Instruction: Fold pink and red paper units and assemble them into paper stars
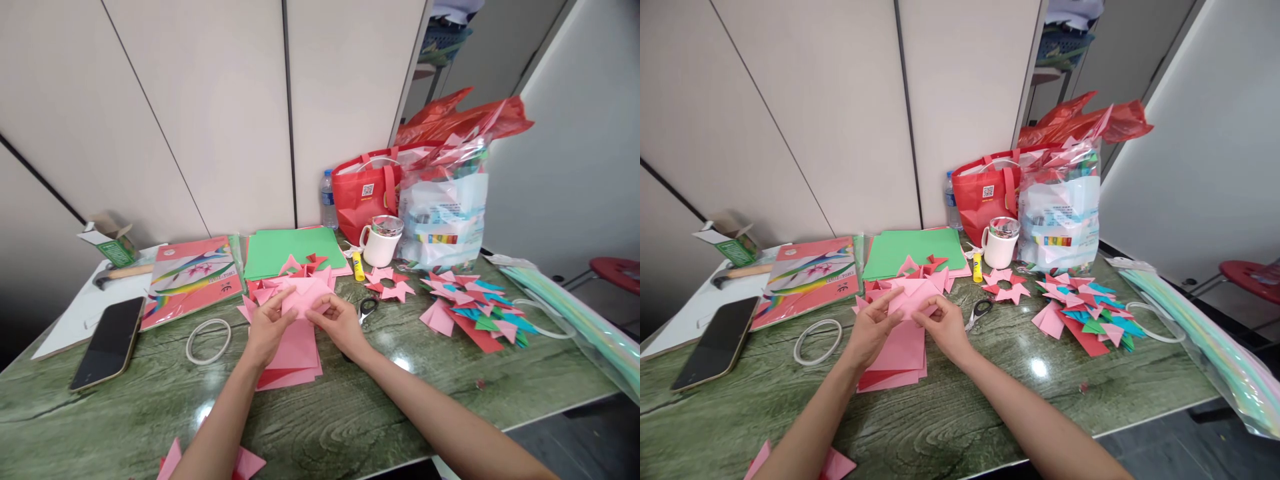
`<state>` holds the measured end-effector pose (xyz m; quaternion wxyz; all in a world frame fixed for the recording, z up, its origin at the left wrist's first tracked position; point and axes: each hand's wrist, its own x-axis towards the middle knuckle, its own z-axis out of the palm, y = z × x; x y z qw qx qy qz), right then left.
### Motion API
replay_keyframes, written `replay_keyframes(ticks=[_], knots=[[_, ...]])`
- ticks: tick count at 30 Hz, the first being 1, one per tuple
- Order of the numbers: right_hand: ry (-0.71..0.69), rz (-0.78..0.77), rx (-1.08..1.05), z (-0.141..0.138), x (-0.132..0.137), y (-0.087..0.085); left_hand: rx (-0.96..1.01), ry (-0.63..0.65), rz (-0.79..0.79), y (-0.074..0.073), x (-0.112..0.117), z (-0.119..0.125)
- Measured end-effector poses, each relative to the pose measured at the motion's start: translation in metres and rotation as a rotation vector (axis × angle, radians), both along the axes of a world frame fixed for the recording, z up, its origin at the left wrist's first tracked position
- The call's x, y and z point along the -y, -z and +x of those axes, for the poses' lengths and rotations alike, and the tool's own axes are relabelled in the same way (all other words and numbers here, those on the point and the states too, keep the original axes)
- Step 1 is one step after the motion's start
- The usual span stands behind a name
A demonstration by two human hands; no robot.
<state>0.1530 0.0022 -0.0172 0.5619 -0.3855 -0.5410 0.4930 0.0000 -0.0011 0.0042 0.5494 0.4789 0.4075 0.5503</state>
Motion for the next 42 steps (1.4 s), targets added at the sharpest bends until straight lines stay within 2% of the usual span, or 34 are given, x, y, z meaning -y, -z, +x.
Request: replay_keyframes(ticks=[9,18,23,42], knots=[[0.010,0.055,0.045,-0.0020,0.0007,0.0016,-0.012,-0.042,0.000,0.0020,0.0001,0.0001],[0.033,0.054,0.047,-0.0022,0.0023,-0.0011,-0.106,0.006,0.012,-0.0001,0.0019,-0.0026],[0.029,0.051,0.040,-0.0022,0.0019,-0.0003,-0.070,0.013,-0.012,0.0009,0.0019,-0.0021],[0.062,0.040,0.000,-0.0035,0.0046,-0.0070,-0.069,-0.068,0.047,0.0064,0.0022,0.0010]])
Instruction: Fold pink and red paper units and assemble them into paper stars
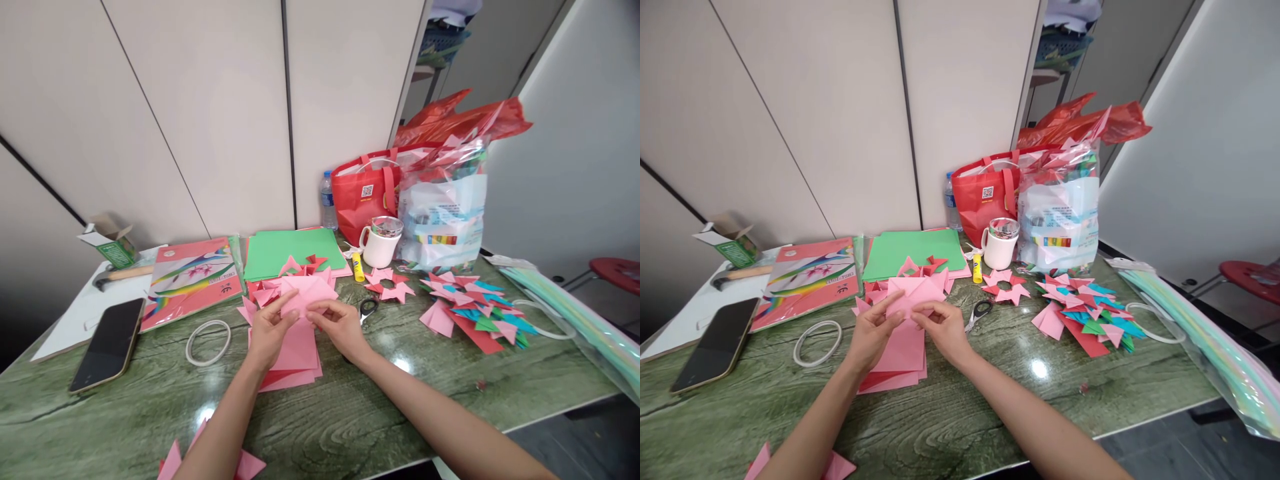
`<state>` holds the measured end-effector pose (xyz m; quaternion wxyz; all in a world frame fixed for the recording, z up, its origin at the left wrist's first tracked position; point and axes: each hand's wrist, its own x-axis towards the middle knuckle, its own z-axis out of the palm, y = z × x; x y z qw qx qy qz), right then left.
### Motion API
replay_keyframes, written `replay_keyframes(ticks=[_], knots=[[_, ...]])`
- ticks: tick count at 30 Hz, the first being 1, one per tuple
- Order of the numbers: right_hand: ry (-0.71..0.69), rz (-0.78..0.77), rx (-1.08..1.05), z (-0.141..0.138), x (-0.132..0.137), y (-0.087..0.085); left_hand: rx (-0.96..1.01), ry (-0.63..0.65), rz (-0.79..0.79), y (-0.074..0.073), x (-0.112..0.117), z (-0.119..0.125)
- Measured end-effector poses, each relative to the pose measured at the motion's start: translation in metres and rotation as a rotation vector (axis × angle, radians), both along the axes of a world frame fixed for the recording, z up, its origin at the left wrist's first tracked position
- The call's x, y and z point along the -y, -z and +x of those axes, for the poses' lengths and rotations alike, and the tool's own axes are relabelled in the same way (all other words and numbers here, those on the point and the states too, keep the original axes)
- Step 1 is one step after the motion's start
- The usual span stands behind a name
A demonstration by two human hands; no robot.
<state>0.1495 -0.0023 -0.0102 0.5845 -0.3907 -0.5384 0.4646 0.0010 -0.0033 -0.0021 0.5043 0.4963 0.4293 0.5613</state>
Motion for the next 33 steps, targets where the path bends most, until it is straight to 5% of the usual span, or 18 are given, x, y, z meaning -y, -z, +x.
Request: replay_keyframes(ticks=[33], knots=[[-0.099,-0.065,-0.255,-0.004,-0.003,0.009,-0.066,-0.055,-0.057,-0.001,0.000,0.001]])
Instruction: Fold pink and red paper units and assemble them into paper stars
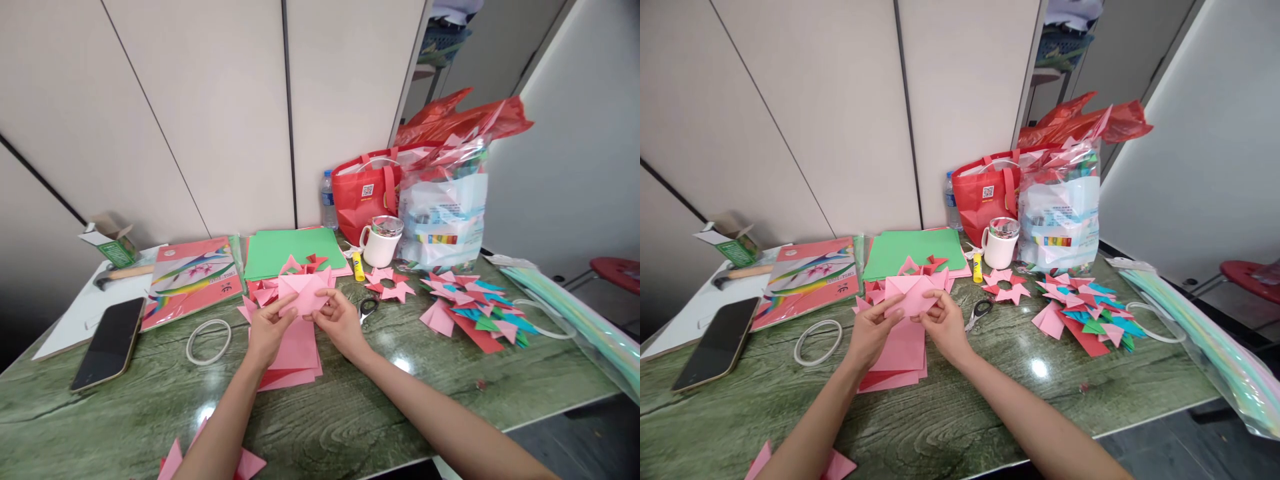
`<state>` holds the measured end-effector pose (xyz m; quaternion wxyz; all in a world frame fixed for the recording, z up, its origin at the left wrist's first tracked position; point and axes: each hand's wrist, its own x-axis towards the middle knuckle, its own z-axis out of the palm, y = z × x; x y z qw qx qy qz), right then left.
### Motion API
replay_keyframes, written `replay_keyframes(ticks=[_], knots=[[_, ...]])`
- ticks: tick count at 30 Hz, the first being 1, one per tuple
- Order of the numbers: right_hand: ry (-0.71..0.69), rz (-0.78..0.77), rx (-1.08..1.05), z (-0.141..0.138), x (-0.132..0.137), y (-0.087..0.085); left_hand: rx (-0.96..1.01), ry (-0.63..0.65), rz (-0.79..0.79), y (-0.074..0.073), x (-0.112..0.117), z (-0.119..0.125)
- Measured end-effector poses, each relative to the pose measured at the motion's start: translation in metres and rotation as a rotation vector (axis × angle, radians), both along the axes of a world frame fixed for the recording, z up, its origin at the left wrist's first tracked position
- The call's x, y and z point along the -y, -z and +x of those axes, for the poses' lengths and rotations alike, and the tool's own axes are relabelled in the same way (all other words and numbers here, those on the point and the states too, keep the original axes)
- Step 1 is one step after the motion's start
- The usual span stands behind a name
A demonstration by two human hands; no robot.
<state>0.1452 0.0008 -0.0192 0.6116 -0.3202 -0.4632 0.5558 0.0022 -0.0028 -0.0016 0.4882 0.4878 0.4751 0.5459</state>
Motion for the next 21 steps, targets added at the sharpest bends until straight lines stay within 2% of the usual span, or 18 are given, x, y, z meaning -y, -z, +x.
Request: replay_keyframes(ticks=[8,11,14,17,21], knots=[[-0.079,-0.025,0.040,0.001,-0.002,0.003,-0.010,-0.018,-0.024,-0.003,-0.004,-0.006],[-0.056,-0.023,0.087,0.002,-0.002,0.003,-0.004,-0.020,-0.013,-0.003,-0.004,-0.008],[0.025,-0.014,0.169,0.004,-0.003,0.002,0.037,-0.003,-0.038,-0.005,-0.004,-0.009],[0.142,0.042,0.217,0.008,-0.005,0.000,0.068,0.050,-0.106,-0.008,-0.003,-0.011],[0.185,0.110,0.231,0.011,-0.007,0.001,0.101,0.237,-0.182,-0.011,-0.002,-0.012]])
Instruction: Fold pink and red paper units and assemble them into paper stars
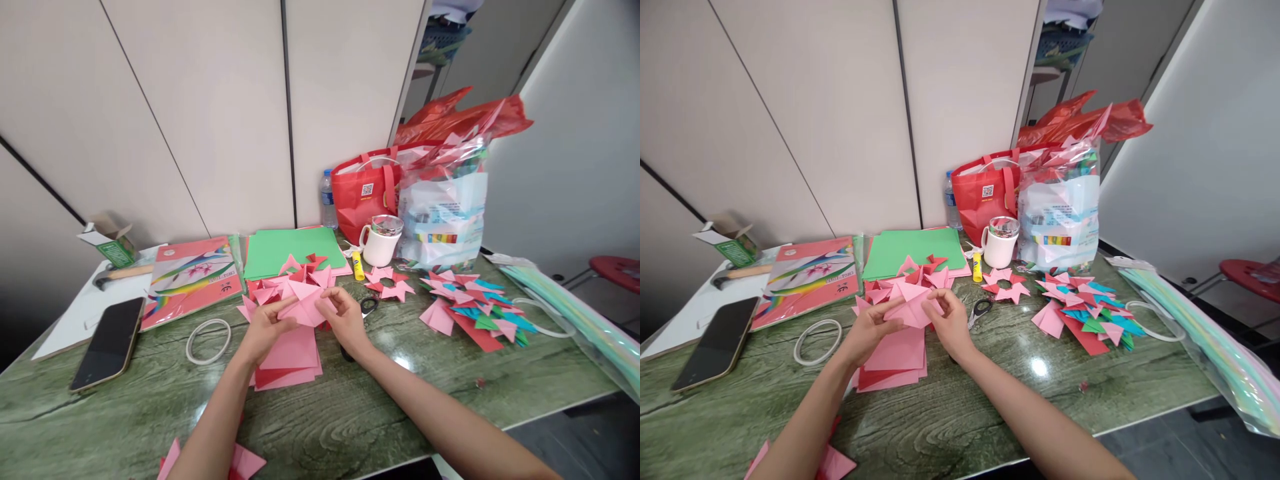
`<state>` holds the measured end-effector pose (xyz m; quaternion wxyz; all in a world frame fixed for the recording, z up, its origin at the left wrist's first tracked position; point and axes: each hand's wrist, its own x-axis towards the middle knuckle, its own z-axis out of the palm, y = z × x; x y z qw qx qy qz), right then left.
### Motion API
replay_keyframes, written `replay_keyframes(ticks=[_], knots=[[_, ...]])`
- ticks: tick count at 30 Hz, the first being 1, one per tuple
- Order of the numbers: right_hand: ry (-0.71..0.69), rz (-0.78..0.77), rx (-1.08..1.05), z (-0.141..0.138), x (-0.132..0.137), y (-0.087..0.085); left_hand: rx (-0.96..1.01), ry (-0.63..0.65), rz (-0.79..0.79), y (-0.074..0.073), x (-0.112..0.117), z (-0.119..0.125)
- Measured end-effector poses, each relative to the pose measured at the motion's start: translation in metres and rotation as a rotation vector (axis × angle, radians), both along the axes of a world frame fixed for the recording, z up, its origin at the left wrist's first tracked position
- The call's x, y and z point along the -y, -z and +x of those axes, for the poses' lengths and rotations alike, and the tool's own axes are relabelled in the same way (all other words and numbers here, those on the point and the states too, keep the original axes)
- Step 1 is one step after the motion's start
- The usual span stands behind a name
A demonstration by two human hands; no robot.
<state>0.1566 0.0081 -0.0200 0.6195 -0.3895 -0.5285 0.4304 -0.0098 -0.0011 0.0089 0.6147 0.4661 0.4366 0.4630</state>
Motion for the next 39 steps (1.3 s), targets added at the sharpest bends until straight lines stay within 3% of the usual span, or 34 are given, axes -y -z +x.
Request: replay_keyframes(ticks=[3,9,18,24,30,39], knots=[[-0.015,0.013,0.052,0.001,0.000,0.001,0.059,0.085,0.021,-0.002,0.001,0.000],[-0.049,0.028,0.059,0.000,0.003,-0.001,0.108,0.054,0.113,-0.006,0.003,0.001],[-0.036,0.064,0.174,-0.001,0.005,0.000,0.251,-0.023,-0.027,-0.007,0.003,0.001],[-0.048,0.126,0.206,-0.002,0.006,-0.004,0.198,-0.007,-0.043,-0.003,0.000,0.001],[0.062,0.014,0.181,-0.003,0.007,-0.001,0.081,0.069,0.000,0.000,0.001,0.004],[0.067,0.009,0.199,-0.002,0.007,-0.003,0.169,0.062,0.011,0.004,-0.001,0.001]])
